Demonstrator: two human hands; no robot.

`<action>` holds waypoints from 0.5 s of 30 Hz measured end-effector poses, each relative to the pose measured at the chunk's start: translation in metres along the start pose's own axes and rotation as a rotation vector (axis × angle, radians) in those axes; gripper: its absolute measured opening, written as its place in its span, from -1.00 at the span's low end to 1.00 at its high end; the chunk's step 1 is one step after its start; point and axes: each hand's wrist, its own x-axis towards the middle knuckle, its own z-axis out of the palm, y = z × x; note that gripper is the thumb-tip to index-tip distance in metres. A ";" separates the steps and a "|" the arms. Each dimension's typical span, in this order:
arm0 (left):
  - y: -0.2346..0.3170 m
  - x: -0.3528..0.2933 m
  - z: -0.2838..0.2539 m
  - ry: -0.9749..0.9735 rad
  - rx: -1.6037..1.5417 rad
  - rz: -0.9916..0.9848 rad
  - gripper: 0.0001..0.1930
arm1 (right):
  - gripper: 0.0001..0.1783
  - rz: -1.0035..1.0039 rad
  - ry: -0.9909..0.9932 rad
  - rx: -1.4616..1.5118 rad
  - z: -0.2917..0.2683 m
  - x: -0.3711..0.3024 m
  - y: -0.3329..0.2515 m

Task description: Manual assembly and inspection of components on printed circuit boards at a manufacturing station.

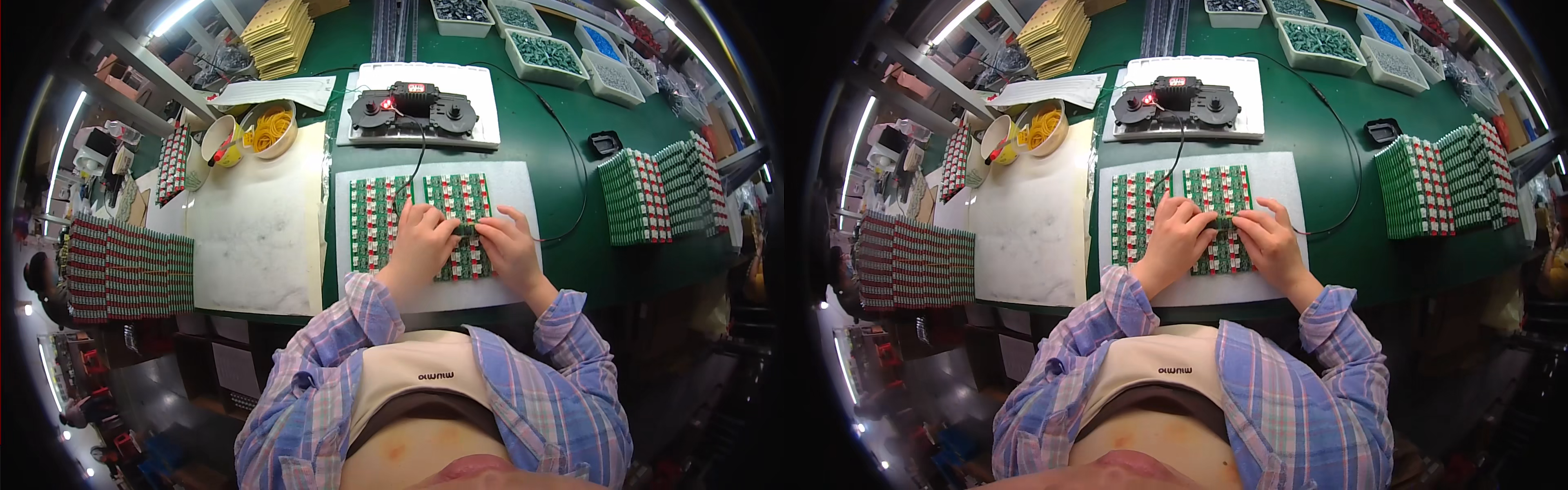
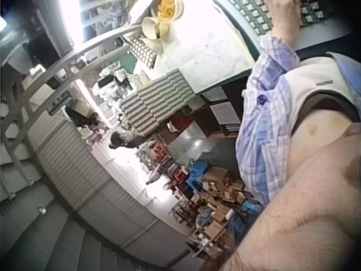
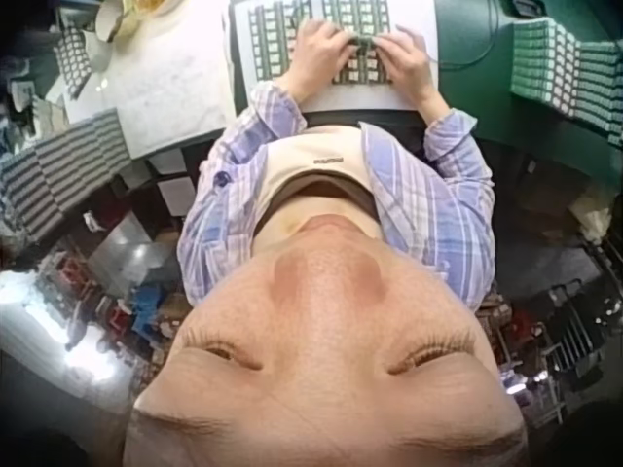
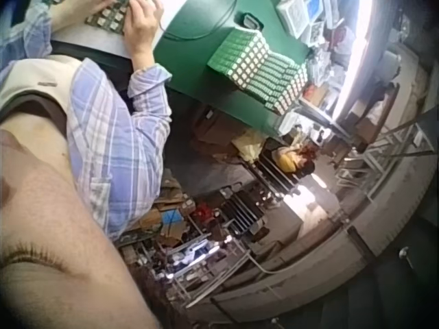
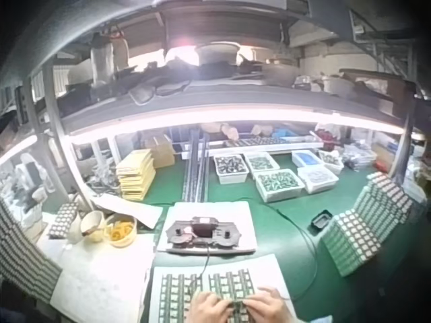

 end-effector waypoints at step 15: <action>0.004 0.001 0.000 0.002 0.101 0.007 -0.80 | -0.72 -0.153 -0.150 -0.169 -0.007 0.016 0.017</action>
